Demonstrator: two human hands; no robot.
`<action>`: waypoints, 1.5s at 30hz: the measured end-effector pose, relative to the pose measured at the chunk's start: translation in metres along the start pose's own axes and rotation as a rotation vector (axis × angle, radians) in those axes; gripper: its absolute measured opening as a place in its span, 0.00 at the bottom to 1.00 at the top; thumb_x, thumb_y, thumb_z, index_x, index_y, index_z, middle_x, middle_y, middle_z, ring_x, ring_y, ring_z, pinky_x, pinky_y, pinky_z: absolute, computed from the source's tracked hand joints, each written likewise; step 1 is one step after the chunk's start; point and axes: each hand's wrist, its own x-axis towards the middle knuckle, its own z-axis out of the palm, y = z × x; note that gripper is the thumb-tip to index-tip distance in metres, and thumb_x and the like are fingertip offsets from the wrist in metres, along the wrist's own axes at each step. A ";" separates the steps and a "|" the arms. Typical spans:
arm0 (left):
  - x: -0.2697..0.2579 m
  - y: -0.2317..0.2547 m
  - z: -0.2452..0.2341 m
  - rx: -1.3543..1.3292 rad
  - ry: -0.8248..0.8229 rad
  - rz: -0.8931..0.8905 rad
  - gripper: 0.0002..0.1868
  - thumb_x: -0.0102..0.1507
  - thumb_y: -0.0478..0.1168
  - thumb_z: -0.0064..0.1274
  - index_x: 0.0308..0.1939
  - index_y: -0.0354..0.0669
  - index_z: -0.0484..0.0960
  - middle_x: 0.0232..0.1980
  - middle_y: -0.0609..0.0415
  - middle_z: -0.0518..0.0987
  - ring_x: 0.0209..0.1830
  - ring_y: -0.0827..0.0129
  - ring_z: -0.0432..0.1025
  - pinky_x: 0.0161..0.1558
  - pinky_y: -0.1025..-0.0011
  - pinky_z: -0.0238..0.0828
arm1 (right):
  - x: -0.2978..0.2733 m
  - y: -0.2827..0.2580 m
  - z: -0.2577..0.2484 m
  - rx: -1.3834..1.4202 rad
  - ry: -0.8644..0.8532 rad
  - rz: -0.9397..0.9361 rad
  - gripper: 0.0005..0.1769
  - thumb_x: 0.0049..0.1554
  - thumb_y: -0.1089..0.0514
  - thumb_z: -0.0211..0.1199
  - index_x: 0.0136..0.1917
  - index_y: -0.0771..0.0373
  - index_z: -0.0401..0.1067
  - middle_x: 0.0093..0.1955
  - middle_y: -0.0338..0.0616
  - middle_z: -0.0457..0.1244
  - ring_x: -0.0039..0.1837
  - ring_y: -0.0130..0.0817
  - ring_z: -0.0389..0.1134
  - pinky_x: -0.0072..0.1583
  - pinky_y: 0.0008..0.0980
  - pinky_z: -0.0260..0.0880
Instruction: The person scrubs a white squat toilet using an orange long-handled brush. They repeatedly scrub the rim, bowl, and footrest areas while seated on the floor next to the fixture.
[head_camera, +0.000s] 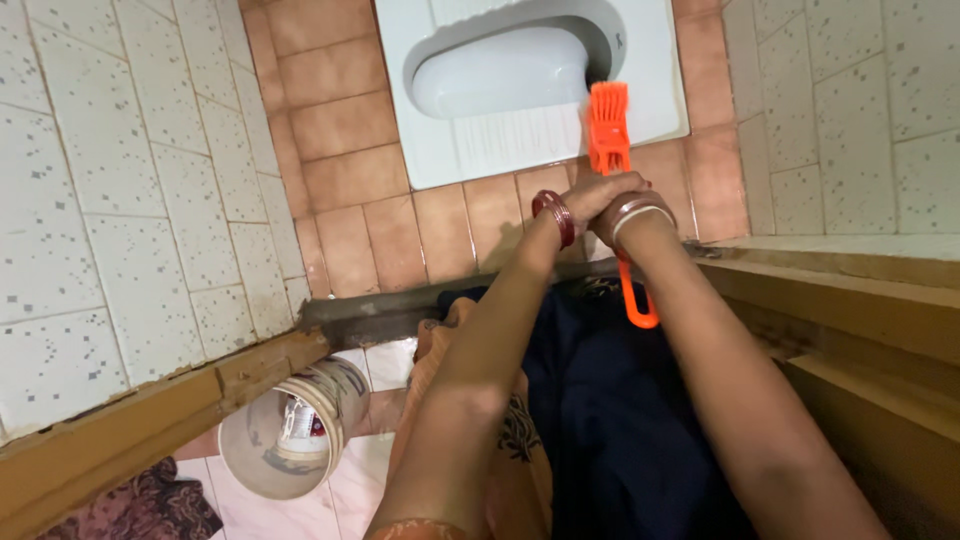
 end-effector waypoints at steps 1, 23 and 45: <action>0.002 -0.001 0.001 0.017 0.003 -0.027 0.26 0.59 0.53 0.57 0.50 0.34 0.83 0.48 0.47 0.84 0.46 0.64 0.79 0.48 0.65 0.78 | -0.004 0.003 -0.003 -0.011 -0.012 -0.004 0.22 0.60 0.48 0.60 0.63 0.62 0.74 0.61 0.59 0.67 0.62 0.53 0.70 0.61 0.47 0.72; 0.030 -0.022 0.040 -0.008 -0.086 0.071 0.29 0.63 0.53 0.53 0.62 0.36 0.72 0.55 0.47 0.79 0.52 0.62 0.77 0.47 0.61 0.80 | 0.057 0.061 0.002 0.033 0.070 0.178 0.24 0.59 0.49 0.62 0.64 0.64 0.71 0.60 0.60 0.66 0.60 0.55 0.70 0.59 0.48 0.71; 0.046 -0.040 0.041 0.162 -0.054 -0.011 0.30 0.62 0.56 0.54 0.62 0.44 0.73 0.55 0.61 0.77 0.50 0.78 0.71 0.45 0.67 0.74 | 0.073 0.109 0.012 0.076 0.141 0.272 0.27 0.57 0.50 0.64 0.65 0.66 0.67 0.59 0.61 0.66 0.57 0.56 0.70 0.57 0.49 0.71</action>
